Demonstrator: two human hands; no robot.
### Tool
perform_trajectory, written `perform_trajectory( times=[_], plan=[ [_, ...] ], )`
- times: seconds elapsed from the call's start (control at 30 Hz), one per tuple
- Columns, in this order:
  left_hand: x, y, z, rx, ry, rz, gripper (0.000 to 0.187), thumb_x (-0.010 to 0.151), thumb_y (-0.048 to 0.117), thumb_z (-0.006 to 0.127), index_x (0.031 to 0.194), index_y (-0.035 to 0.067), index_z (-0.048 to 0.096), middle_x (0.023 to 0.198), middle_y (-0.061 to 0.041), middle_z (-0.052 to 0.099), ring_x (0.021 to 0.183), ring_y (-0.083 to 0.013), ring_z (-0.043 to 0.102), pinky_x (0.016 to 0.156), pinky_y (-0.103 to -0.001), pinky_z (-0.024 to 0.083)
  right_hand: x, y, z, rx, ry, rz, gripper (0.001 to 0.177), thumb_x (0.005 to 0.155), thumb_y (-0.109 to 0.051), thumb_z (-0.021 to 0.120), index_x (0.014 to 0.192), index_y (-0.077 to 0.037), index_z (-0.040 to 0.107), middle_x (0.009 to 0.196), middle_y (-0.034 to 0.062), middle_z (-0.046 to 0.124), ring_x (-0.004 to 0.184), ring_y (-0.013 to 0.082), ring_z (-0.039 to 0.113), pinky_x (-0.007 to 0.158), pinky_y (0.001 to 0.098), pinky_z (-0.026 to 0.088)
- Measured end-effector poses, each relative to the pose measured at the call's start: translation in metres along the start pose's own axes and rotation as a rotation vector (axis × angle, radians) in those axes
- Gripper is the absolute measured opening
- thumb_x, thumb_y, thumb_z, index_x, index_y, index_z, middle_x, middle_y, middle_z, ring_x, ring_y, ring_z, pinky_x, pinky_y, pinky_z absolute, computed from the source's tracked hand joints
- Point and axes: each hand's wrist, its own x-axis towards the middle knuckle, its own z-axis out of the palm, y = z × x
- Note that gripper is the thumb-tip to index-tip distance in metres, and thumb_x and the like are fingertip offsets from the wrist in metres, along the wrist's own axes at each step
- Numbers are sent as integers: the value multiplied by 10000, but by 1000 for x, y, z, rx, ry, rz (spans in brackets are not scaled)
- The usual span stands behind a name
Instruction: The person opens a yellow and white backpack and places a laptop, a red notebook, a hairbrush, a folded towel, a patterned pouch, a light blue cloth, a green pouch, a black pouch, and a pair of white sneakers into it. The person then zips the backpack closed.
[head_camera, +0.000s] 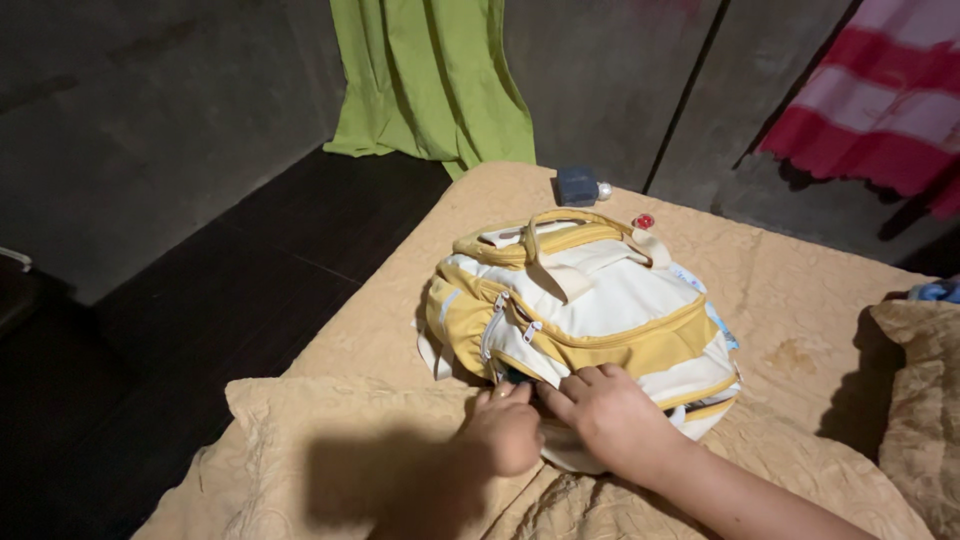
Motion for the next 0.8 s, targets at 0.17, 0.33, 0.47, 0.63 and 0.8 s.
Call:
perform_trajectory(
  times=[0.17,0.33,0.47,0.63,0.8],
  plan=[
    [5,-28,19,49,165,289,339,776,135,648,1081,-4,694,1353,-239,526,1355,-393,414,1155,-521,238,1,0,-7,121,41,-25,460,852,-360,687,1180,-43,628,856,90,645,846,272,626,737,407,460],
    [9,-19,31,-38,453,214,212,859,-2,568,1063,-3,629,1126,-206,635,1075,-387,623,942,-479,492,0,-1,-5,80,-19,-30,298,828,-271,667,1055,-82,622,903,77,654,890,266,631,773,401,457],
    [9,-15,18,-54,495,356,121,833,-14,586,919,27,661,927,-203,682,904,-405,670,783,-482,536,-1,0,-3,78,49,-50,315,814,-275,638,1047,-63,624,897,87,657,871,272,628,760,404,452],
    [17,-31,12,-251,306,259,115,803,23,676,909,36,716,895,-191,725,858,-365,701,738,-442,552,-3,-3,1,-21,-32,-36,252,828,-221,594,1038,-81,608,908,81,645,900,271,621,762,402,452],
    [45,-85,1,-1085,31,232,84,926,69,747,1003,39,761,962,-94,777,921,-180,721,825,-299,568,1,0,-2,-47,-44,-34,248,817,-195,582,1039,-86,602,896,79,637,892,258,617,765,395,454]
  ],
)
